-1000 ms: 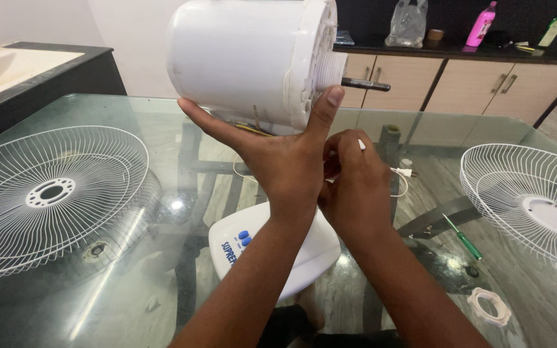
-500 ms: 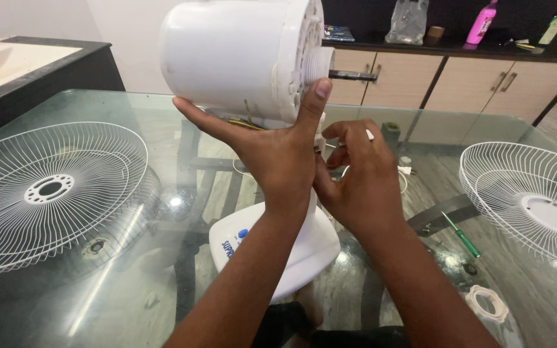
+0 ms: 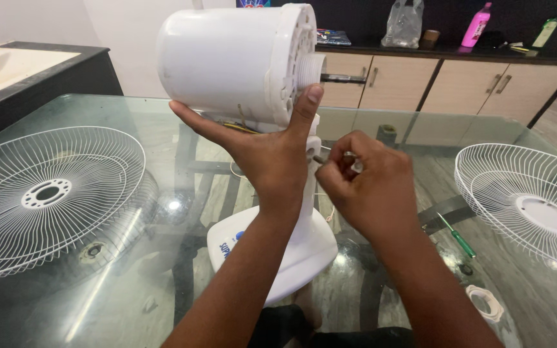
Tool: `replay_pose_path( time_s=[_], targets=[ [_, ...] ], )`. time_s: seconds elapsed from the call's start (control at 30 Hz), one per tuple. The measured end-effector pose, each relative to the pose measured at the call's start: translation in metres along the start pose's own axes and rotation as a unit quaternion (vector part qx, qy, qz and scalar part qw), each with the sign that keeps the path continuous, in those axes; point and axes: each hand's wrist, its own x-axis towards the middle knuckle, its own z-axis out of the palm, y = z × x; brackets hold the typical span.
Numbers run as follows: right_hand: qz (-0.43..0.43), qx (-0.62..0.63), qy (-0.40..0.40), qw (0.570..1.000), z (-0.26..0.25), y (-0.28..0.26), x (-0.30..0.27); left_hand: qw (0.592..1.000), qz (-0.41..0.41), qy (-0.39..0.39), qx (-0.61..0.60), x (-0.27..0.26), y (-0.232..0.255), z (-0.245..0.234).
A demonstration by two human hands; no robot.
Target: The person assembles a white table fan by attaching the motor housing to the stand and securing it with a screw. They repeatedly adjust the connection and rotate the motor housing to check alignment.
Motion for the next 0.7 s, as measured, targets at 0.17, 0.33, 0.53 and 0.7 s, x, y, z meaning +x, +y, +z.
replay_pose_path(
  time_s=[0.17,0.33,0.53,0.7],
  targets=[
    [0.058,-0.071,-0.012,0.996,-0.017,0.062,-0.012,1.0,-0.014,-0.018,0.006,0.002,-0.001,-0.005],
    [0.183,-0.176,-0.181,0.95,0.023,0.147,-0.057,0.999,-0.007,-0.041,0.014,0.008,-0.003,-0.009],
    [0.315,-0.138,-0.284,0.895,0.037,0.206,-0.071,0.998,-0.027,-0.051,-0.001,0.016,-0.003,-0.012],
    [0.287,-0.155,-0.283,0.902,0.032,0.211,-0.07,0.998,-0.034,-0.054,-0.023,0.021,-0.001,-0.018]
  ],
)
